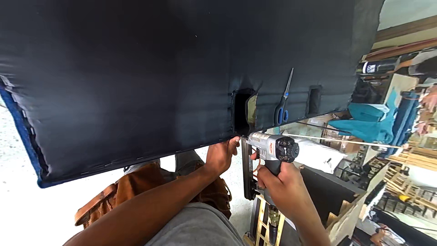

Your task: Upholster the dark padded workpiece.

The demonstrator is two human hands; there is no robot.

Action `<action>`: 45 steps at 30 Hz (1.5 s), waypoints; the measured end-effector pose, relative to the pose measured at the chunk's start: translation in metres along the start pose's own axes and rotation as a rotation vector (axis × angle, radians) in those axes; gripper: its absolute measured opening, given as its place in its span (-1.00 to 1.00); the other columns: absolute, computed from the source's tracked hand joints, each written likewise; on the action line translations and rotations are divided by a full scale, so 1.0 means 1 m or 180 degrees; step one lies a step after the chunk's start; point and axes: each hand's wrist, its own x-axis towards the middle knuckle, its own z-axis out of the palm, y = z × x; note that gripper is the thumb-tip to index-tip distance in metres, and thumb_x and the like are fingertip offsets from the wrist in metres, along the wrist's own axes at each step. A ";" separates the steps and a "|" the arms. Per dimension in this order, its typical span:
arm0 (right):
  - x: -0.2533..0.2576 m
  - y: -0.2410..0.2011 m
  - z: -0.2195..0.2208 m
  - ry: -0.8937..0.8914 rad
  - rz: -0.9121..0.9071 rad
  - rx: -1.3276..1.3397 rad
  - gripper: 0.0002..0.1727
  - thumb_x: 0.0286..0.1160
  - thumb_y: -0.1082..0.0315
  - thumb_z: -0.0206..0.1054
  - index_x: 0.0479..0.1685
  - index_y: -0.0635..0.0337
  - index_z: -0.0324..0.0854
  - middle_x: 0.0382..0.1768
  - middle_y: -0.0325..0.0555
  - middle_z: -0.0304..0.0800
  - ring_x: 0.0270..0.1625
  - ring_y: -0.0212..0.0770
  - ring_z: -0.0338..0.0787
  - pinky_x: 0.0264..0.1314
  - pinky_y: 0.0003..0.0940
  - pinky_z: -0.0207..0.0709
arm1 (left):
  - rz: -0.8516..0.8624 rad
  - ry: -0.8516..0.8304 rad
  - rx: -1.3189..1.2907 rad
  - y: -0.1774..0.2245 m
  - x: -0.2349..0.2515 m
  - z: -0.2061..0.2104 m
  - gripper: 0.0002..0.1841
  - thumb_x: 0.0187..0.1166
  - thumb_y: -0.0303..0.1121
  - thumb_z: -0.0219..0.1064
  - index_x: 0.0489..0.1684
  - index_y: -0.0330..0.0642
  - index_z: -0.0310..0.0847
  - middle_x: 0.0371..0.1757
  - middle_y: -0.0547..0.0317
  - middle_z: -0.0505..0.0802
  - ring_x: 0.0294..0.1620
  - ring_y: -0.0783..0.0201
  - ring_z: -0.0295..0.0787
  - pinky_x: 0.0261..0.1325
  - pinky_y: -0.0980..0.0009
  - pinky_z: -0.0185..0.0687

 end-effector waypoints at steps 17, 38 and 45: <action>-0.012 0.036 -0.038 0.0507 -0.0161 0.0154 -0.77 0.48 0.10 0.37 -0.02 -0.03 0.66 -0.57 -0.25 0.77 -0.59 -0.18 0.77 -0.57 -0.15 0.74 | 0.0009 -0.1639 0.1363 0.055 -0.060 -0.097 -0.63 0.76 0.11 0.13 -0.01 0.19 0.83 -0.18 0.50 0.91 -0.14 0.53 0.84 0.10 0.29 0.81; 0.383 0.170 -0.332 0.1435 -0.1923 -0.1324 -0.17 0.48 0.34 0.44 0.79 0.20 0.19 0.65 0.56 0.15 0.44 0.77 0.41 0.23 0.77 0.38 | -0.0158 0.2033 0.1982 0.147 0.039 0.051 0.08 0.12 0.67 0.30 0.66 0.16 0.46 0.48 0.32 0.71 0.49 0.29 0.64 0.53 -0.01 0.61; 0.304 0.143 -0.252 0.0460 -0.3047 -0.0468 -0.59 0.65 0.09 0.25 0.31 0.09 0.72 0.40 0.12 0.60 0.45 0.11 0.62 0.38 0.16 0.64 | -0.0838 0.2913 0.1784 0.158 0.046 0.099 -0.64 0.48 -0.12 0.55 0.23 0.18 0.73 -0.20 0.42 0.94 -0.24 0.42 0.91 -0.10 0.12 0.93</action>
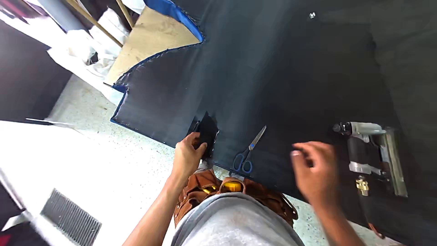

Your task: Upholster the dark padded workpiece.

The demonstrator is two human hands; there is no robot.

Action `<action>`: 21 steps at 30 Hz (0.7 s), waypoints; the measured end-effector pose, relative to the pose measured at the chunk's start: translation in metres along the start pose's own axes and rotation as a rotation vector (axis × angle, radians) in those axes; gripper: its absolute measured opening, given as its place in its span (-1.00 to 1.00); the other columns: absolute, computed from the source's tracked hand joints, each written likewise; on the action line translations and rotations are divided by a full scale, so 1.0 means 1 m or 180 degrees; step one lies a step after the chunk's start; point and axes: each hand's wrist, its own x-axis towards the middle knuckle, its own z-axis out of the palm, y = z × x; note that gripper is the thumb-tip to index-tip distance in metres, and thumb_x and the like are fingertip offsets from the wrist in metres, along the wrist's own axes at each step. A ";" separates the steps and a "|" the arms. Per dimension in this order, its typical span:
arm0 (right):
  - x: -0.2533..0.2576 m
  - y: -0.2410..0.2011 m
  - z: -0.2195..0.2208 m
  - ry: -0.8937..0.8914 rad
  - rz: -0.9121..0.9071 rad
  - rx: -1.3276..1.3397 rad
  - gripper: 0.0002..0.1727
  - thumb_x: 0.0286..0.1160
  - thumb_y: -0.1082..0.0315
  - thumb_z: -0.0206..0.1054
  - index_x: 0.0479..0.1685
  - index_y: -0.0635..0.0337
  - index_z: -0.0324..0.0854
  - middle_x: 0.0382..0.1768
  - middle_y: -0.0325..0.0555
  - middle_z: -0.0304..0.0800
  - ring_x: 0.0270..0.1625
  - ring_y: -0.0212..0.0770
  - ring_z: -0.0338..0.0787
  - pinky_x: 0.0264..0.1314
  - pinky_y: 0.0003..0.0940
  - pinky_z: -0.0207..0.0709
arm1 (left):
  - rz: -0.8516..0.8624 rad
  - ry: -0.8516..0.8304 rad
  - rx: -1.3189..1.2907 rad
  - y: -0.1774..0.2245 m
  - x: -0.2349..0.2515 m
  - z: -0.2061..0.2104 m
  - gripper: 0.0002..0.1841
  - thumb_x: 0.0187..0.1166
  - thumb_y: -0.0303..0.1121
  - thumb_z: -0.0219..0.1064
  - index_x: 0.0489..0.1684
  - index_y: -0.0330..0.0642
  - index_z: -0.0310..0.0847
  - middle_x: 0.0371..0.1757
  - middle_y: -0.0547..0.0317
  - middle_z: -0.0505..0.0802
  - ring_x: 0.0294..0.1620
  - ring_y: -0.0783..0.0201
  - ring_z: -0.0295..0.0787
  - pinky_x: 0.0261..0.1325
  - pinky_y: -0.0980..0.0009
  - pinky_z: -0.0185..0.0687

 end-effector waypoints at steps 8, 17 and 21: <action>-0.053 -0.051 0.108 -0.0411 -0.0113 0.0068 -0.66 0.46 -0.20 0.37 -0.45 -0.21 0.74 -0.21 -0.34 0.66 -0.01 -0.23 0.70 -0.07 -0.13 0.68 | 0.1941 -0.2005 0.1345 0.060 0.039 -0.013 -0.47 0.64 -0.31 0.38 0.58 0.34 0.40 -0.21 0.33 0.83 -0.31 0.33 0.81 -0.13 0.17 0.85; -0.056 -0.082 0.109 -0.0058 0.0725 -0.0529 -0.42 0.25 -0.34 0.52 -0.54 0.04 0.72 0.07 -0.02 0.67 0.15 0.12 0.68 -0.06 0.16 0.71 | 0.5348 -0.3100 0.2336 0.098 0.128 -0.042 -0.26 0.28 -0.07 0.66 0.60 0.37 0.54 0.80 0.30 0.41 0.89 0.11 0.05 0.91 -0.04 -0.04; -0.056 -0.102 0.095 -0.0389 0.1387 -0.0882 -0.59 0.24 -0.04 0.60 -0.39 0.18 0.79 0.14 0.16 0.71 0.15 0.26 0.75 0.01 0.37 0.70 | 0.6463 -0.3166 0.2300 0.083 0.136 -0.002 -0.47 0.28 0.07 0.64 0.30 0.34 0.77 0.24 0.28 0.83 0.40 0.07 0.63 0.55 -0.10 0.38</action>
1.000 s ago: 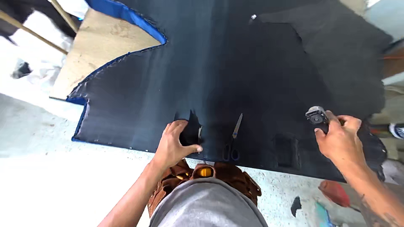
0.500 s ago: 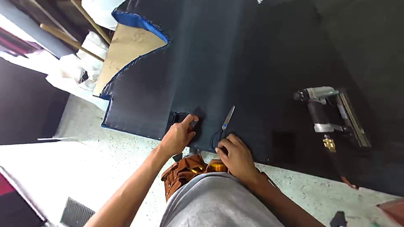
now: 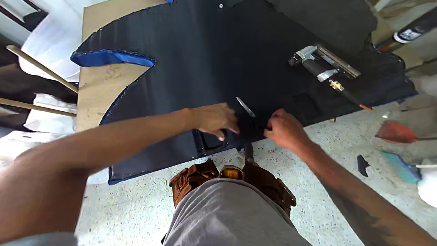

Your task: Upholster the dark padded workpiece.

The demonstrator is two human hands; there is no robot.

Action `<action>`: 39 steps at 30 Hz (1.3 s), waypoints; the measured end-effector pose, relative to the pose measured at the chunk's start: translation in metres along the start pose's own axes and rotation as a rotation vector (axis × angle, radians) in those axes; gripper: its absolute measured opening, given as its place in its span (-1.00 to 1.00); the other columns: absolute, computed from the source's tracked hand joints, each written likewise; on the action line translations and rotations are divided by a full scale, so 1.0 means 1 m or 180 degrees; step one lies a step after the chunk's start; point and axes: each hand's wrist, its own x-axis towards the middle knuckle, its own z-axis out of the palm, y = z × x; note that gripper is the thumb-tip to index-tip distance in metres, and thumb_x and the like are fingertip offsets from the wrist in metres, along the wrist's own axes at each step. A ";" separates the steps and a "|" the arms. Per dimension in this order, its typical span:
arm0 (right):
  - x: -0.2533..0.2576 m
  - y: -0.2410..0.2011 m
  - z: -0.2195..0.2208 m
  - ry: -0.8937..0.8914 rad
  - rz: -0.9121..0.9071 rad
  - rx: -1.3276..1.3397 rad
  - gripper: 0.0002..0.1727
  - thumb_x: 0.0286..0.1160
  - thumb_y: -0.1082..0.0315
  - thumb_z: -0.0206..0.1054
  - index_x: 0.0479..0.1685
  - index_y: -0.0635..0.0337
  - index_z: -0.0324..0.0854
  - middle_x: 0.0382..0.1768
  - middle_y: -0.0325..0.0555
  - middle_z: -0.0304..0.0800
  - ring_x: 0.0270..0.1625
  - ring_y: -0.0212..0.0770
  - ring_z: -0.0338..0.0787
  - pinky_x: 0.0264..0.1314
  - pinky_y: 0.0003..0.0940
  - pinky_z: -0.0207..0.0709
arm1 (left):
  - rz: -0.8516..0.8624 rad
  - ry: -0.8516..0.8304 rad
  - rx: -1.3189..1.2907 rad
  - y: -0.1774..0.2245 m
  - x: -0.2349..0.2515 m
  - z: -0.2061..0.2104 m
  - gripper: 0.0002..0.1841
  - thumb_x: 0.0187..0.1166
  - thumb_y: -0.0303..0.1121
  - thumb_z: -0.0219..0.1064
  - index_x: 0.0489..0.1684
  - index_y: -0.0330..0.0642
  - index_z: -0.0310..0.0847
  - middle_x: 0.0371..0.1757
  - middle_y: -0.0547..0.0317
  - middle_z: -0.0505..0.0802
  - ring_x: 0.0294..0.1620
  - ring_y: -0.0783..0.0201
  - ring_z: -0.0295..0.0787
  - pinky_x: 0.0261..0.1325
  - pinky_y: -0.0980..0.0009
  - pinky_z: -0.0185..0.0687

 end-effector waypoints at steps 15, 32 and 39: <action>-0.226 -0.097 0.120 0.0755 0.0389 0.1997 -0.63 0.13 -0.14 0.61 -0.52 -0.12 0.65 -0.10 -0.31 0.72 -0.18 -0.30 0.76 -0.27 -0.25 0.76 | 0.0974 -0.0808 0.0171 0.007 0.055 -0.032 -0.74 0.40 -0.10 0.59 -0.20 -0.08 0.85 -0.33 0.21 0.85 -0.23 0.23 0.77 -0.10 0.07 0.68; -0.092 -0.080 0.087 0.0842 -0.0481 0.1210 -0.53 0.24 -0.20 0.59 -0.53 -0.06 0.57 -0.13 -0.24 0.61 -0.03 -0.23 0.65 -0.02 -0.11 0.62 | 0.0523 -0.0769 0.0445 0.015 0.039 -0.046 -0.74 0.49 -0.07 0.53 -0.10 -0.01 0.83 -0.28 0.21 0.84 -0.23 0.22 0.79 -0.17 0.11 0.73; -0.047 -0.100 0.071 0.0877 -0.0134 0.0752 -0.44 0.20 -0.38 0.51 -0.46 -0.07 0.61 -0.21 -0.14 0.70 -0.09 -0.09 0.73 -0.08 0.17 0.62 | 0.0490 -0.0161 -0.0533 0.010 0.055 -0.066 -0.74 0.59 -0.09 0.45 -0.08 -0.07 0.83 -0.41 0.23 0.83 -0.56 0.33 0.70 -0.40 0.26 0.73</action>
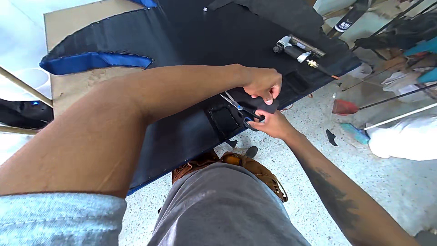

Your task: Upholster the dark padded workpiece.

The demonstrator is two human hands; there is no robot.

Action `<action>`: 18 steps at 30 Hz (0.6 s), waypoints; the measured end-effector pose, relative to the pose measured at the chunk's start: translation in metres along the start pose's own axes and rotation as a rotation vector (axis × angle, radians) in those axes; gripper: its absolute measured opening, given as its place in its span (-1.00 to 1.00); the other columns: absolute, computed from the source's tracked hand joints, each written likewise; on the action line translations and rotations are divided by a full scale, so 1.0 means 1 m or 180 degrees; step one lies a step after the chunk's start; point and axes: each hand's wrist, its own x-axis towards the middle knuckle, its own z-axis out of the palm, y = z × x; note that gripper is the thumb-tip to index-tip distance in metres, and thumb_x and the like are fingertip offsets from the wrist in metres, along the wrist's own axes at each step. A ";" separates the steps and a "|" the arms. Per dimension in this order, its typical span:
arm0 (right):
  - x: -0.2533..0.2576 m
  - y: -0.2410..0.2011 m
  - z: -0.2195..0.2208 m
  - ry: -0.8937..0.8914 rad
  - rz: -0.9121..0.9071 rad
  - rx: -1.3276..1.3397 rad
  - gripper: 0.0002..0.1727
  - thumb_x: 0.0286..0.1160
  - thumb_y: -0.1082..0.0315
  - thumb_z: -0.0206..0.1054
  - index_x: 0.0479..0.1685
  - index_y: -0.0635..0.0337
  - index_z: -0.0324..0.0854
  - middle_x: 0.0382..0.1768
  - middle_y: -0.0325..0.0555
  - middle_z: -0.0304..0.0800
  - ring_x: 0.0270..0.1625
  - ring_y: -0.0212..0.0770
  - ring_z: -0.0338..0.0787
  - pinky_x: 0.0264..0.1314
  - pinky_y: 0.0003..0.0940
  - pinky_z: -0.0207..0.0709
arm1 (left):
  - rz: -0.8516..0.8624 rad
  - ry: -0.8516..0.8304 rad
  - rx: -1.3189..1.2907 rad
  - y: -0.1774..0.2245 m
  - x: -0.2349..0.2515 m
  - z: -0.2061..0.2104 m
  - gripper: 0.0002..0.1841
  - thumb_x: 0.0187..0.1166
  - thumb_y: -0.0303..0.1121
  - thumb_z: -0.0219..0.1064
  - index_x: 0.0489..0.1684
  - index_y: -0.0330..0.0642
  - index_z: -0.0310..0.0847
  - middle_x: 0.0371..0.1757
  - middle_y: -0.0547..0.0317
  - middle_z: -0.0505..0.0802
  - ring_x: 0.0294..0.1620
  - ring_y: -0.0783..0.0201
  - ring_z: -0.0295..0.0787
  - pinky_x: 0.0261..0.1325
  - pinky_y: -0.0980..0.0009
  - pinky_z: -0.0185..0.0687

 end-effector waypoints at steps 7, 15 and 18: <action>0.046 0.031 -0.010 0.0518 -0.0002 0.0148 -0.58 0.55 -0.08 0.39 0.07 0.07 0.77 0.18 0.01 0.80 0.33 0.02 0.75 0.38 0.24 0.60 | 0.0147 0.1410 -0.0812 0.030 -0.045 -0.038 -0.77 0.59 -0.18 0.45 -0.36 -0.14 0.76 -0.56 0.33 0.68 -0.52 0.44 0.57 -0.38 0.40 0.54; 0.129 0.110 -0.075 0.0271 -0.0121 -0.0637 -0.48 0.58 -0.23 0.31 -0.11 0.05 0.88 0.20 0.00 0.73 0.35 0.15 0.63 0.34 0.24 0.56 | -0.3198 -0.0790 -0.2649 0.155 -0.297 0.157 -0.69 0.52 -0.01 0.49 -0.02 -0.01 0.83 -0.30 0.12 0.89 -0.26 0.08 0.85 -0.01 -0.20 0.75; 0.163 0.100 -0.104 0.0029 -0.0422 -0.0698 -0.58 0.60 -0.15 0.31 -0.11 -0.03 0.89 0.44 -0.13 0.66 0.55 0.09 0.53 0.54 0.26 0.43 | -0.3881 -0.0191 -0.3252 0.204 -0.270 0.187 -0.71 0.67 -0.09 0.34 0.20 0.07 0.81 -0.21 0.13 0.93 -0.28 0.09 0.89 0.00 -0.14 0.79</action>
